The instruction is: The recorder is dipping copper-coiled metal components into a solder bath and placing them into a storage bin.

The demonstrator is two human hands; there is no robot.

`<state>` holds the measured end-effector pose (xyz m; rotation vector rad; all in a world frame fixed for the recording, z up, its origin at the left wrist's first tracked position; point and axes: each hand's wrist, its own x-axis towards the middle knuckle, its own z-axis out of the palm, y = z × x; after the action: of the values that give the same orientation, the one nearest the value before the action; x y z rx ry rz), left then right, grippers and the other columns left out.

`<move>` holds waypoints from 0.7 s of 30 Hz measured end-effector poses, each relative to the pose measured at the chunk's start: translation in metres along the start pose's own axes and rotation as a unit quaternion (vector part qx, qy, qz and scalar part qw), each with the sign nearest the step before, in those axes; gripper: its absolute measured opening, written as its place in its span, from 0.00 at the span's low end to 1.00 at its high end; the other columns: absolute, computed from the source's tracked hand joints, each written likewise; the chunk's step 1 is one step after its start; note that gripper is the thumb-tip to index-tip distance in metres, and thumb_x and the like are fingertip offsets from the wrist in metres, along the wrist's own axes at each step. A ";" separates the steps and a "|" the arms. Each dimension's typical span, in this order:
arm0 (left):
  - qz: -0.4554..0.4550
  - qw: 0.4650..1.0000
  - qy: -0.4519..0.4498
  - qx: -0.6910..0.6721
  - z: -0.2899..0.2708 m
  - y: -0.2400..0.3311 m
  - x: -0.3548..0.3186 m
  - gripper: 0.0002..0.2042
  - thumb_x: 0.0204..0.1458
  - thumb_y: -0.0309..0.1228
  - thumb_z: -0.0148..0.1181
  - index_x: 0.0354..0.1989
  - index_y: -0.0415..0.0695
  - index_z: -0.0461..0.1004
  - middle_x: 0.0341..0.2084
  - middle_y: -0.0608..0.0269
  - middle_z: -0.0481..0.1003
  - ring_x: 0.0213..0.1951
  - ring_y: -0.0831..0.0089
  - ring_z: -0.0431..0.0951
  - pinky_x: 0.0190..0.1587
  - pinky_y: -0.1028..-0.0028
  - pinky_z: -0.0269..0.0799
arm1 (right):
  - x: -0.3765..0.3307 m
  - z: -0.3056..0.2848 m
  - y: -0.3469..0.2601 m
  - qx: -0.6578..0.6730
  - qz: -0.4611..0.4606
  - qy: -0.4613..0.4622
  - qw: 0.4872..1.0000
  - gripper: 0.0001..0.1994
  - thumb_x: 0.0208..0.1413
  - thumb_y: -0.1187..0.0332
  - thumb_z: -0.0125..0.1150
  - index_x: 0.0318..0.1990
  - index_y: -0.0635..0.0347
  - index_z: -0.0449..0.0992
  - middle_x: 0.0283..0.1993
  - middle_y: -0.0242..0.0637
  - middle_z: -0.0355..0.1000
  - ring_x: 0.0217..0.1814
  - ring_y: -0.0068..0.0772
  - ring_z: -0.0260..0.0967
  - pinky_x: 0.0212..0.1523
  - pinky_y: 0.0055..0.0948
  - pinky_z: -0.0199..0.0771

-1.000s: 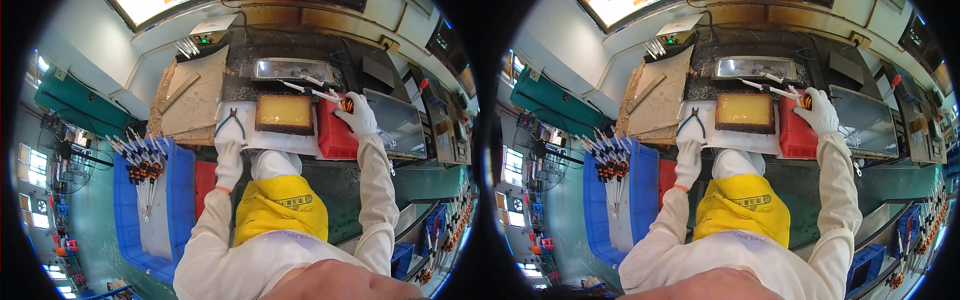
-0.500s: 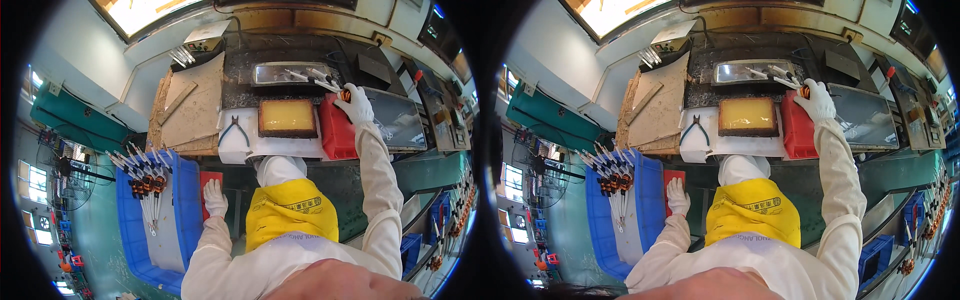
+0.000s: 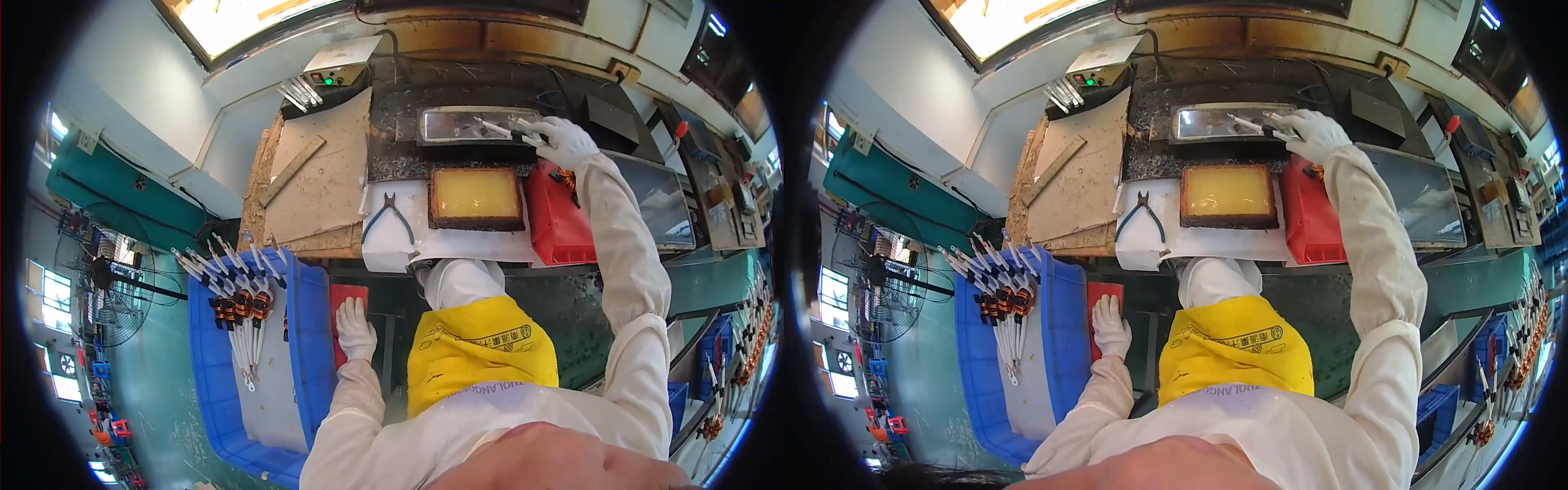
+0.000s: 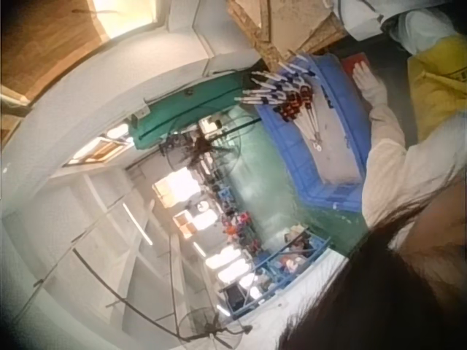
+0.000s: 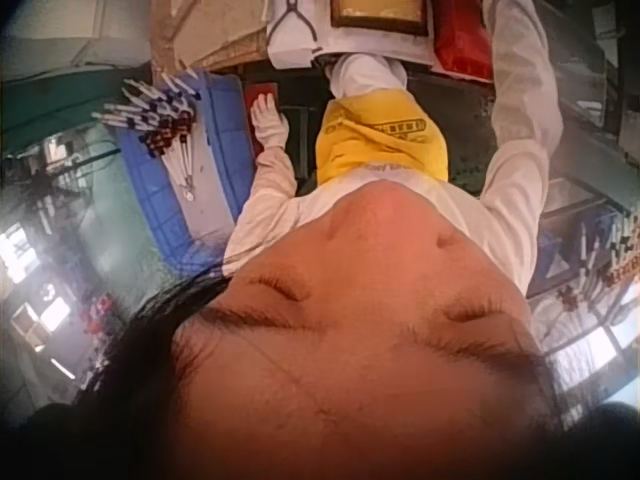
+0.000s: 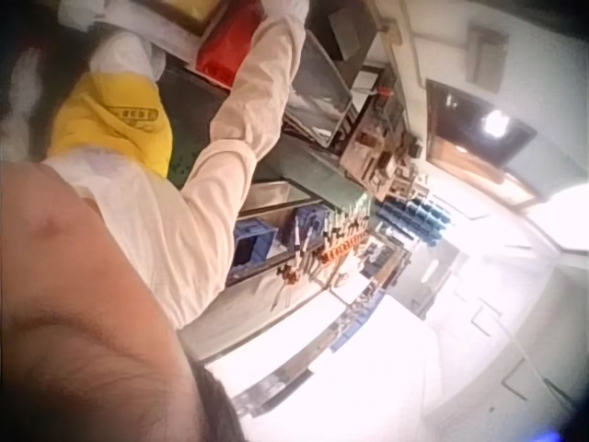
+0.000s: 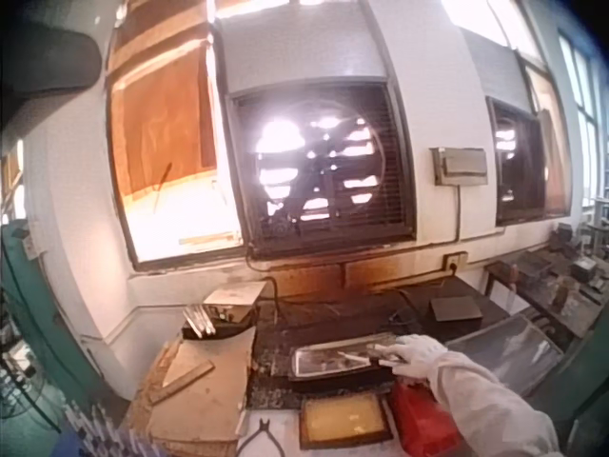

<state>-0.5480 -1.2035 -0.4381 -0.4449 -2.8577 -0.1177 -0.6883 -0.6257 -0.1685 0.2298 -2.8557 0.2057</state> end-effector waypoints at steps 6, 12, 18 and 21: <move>-0.004 1.000 -0.012 -0.004 -0.004 0.001 0.002 0.38 0.43 0.29 0.66 0.67 0.42 0.61 0.66 0.49 0.62 0.67 0.46 0.61 0.72 0.49 0.53 | 0.003 0.012 0.006 0.010 0.049 -0.041 0.998 0.26 0.50 0.63 0.64 0.60 0.43 0.75 0.57 0.42 0.72 0.62 0.49 0.68 0.61 0.44 0.69; -0.009 1.000 -0.015 -0.004 -0.004 0.003 0.002 0.37 0.44 0.29 0.65 0.67 0.42 0.61 0.66 0.49 0.62 0.66 0.47 0.61 0.71 0.49 0.54 | 0.006 0.012 0.005 0.010 0.073 -0.101 0.992 0.25 0.48 0.67 0.63 0.58 0.45 0.76 0.59 0.42 0.72 0.59 0.51 0.70 0.58 0.43 0.71; -0.012 1.000 -0.017 0.001 -0.002 0.003 0.002 0.38 0.44 0.29 0.67 0.68 0.43 0.61 0.66 0.49 0.62 0.67 0.46 0.60 0.72 0.50 0.53 | 0.003 0.017 0.006 0.019 0.074 -0.069 0.995 0.24 0.53 0.64 0.60 0.60 0.40 0.75 0.54 0.45 0.72 0.56 0.53 0.72 0.56 0.47 0.72; -0.016 1.000 -0.022 0.000 -0.004 0.004 0.003 0.37 0.44 0.28 0.65 0.68 0.42 0.61 0.66 0.49 0.62 0.67 0.47 0.61 0.72 0.50 0.53 | 0.005 0.020 0.011 0.019 0.070 -0.079 0.994 0.23 0.55 0.64 0.59 0.60 0.39 0.75 0.52 0.46 0.73 0.55 0.53 0.72 0.55 0.47 0.72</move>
<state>-0.5482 -1.1989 -0.4339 -0.4077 -2.9093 -0.1148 -0.6998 -0.6193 -0.1877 0.0551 -3.0295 0.2818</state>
